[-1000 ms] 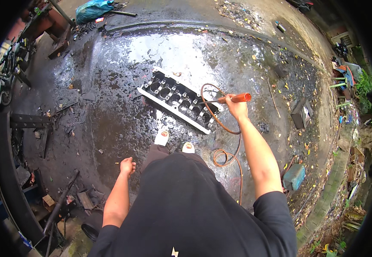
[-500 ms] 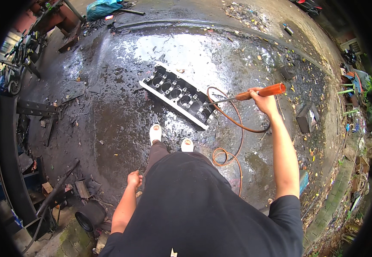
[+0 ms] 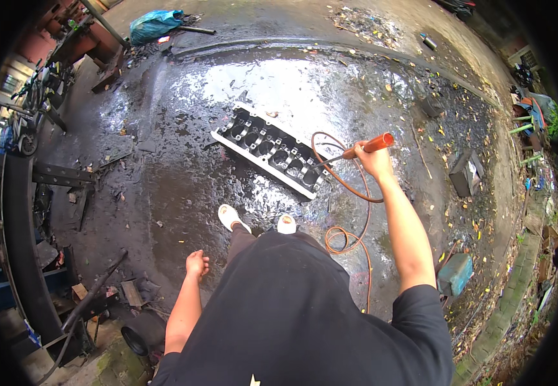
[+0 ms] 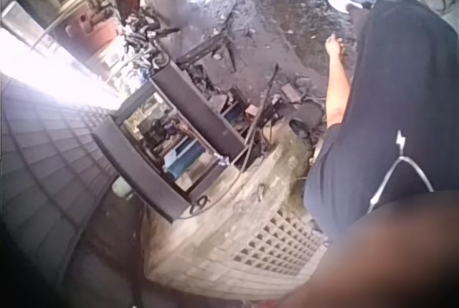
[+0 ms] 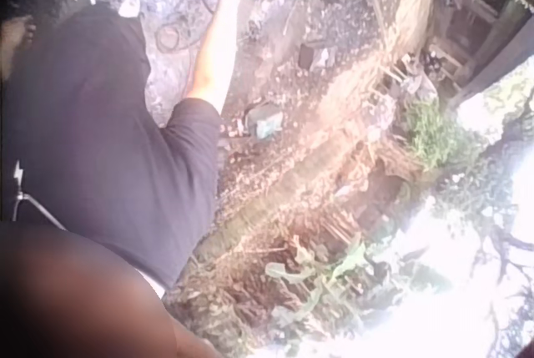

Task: The person uses a pressure washer to clean a metal engine block resting on a wet concrete floor. They systematically spray each cylinder bore and the surrounding surfaces, then rinse the area around the part. The block remains on the ground throughout the clip.

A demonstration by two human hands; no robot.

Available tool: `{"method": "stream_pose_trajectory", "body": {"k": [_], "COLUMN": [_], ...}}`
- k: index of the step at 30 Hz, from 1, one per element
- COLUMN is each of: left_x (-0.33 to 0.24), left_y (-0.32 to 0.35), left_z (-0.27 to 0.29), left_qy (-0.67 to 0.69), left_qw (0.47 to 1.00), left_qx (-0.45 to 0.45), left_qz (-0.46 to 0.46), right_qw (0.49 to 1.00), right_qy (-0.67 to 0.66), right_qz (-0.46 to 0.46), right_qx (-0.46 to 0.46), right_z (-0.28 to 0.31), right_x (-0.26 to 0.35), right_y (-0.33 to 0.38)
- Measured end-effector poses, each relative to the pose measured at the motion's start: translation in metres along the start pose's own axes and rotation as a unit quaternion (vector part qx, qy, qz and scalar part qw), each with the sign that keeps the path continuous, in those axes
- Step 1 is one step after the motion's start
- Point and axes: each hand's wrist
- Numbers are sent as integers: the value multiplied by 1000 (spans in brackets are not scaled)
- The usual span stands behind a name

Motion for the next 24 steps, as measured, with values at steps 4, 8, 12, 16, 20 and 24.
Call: {"method": "stream_pose_trajectory", "body": {"k": [4,8,12,16,20,24], "left_x": [6,18,20,12,3,4], "left_y": [-1,2,4,5,4,3], "left_z": [12,15,13,6,0,-3], "left_qy": [8,-10,-17,-22,-17,-2], "left_qw": [1000,999,999,999,1000,1000], "left_qx": [2,-1,4,10,12,18], "left_qz": [20,41,45,29,10,11], "right_qw": [1000,999,999,999,1000,999], "right_qy": [-3,20,24,4,-12,-18], "right_qz": [-12,-32,-37,-34,-22,-29], "right_qx": [10,8,9,1,-15,4], "right_z": [-19,-24,-22,-19,-20,-27], "right_x": [-7,-2,7,5,-9,-30], "right_y": [-2,0,-3,-5,-12,-22]}}
Point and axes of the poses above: each hand's wrist, its own y-axis away from the middle knuckle, its own z-axis out of the back of the hand, x = y × z, and after that the axes turned 5 degrees about -y, right-handed
